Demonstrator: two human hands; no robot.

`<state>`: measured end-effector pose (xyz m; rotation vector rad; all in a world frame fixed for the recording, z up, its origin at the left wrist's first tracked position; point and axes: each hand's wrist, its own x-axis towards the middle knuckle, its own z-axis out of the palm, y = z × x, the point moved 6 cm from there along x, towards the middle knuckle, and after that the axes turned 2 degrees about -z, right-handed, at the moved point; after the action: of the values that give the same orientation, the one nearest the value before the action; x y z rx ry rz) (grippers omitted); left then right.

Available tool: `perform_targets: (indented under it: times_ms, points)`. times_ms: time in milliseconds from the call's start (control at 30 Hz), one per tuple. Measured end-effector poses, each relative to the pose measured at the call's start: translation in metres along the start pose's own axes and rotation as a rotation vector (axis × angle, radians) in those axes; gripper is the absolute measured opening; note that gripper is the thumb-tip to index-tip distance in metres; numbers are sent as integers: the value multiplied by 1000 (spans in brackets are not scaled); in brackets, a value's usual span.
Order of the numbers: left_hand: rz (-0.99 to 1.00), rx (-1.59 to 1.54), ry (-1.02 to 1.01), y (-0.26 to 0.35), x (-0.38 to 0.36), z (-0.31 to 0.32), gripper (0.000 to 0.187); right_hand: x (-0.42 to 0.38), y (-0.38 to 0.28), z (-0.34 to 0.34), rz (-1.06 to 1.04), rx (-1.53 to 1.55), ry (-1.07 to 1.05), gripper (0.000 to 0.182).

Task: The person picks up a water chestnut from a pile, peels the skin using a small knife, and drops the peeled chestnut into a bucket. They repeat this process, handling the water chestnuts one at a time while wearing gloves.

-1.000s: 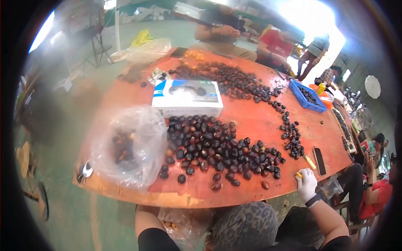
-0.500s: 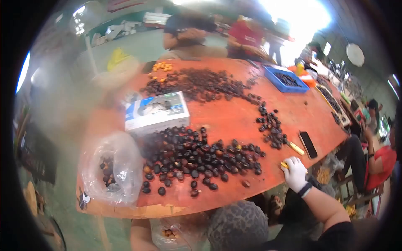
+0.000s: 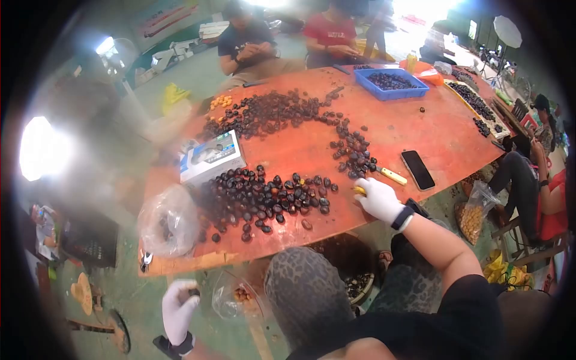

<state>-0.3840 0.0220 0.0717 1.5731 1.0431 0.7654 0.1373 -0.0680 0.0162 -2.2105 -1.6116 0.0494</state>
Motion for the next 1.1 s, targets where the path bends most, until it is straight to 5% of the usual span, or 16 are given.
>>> perform_targets:
  times_ms: [100, 167, 400, 700, 733, 900, 1033, 1100]
  points:
    - [311, -66, -46, 75, 16, 59, 32, 13, -13, 3, -55, 95, 3, 31]
    - [325, -200, -170, 106, 39, 115, 32, 18, -18, 7, -74, 89, 0, 31]
    - [218, -278, -546, 114, 123, 283, 37, 9, 7, -19, -18, 120, 39, 30]
    - [181, -166, -677, 87, 158, 377, 32, -39, 39, -39, 113, 118, 152, 29]
    - [-64, -44, -680, 75, 157, 381, 33, -43, 36, -43, 61, 99, 182, 25]
    - [267, 191, -520, 24, 182, 409, 28, -44, 47, -34, 31, 106, 173, 19]
    - [961, 818, -174, 64, 174, 414, 32, -37, 62, -30, 145, 124, 99, 19]
    - [1005, 1007, -48, 47, 193, 421, 24, -35, 64, -29, 153, 112, 100, 19]
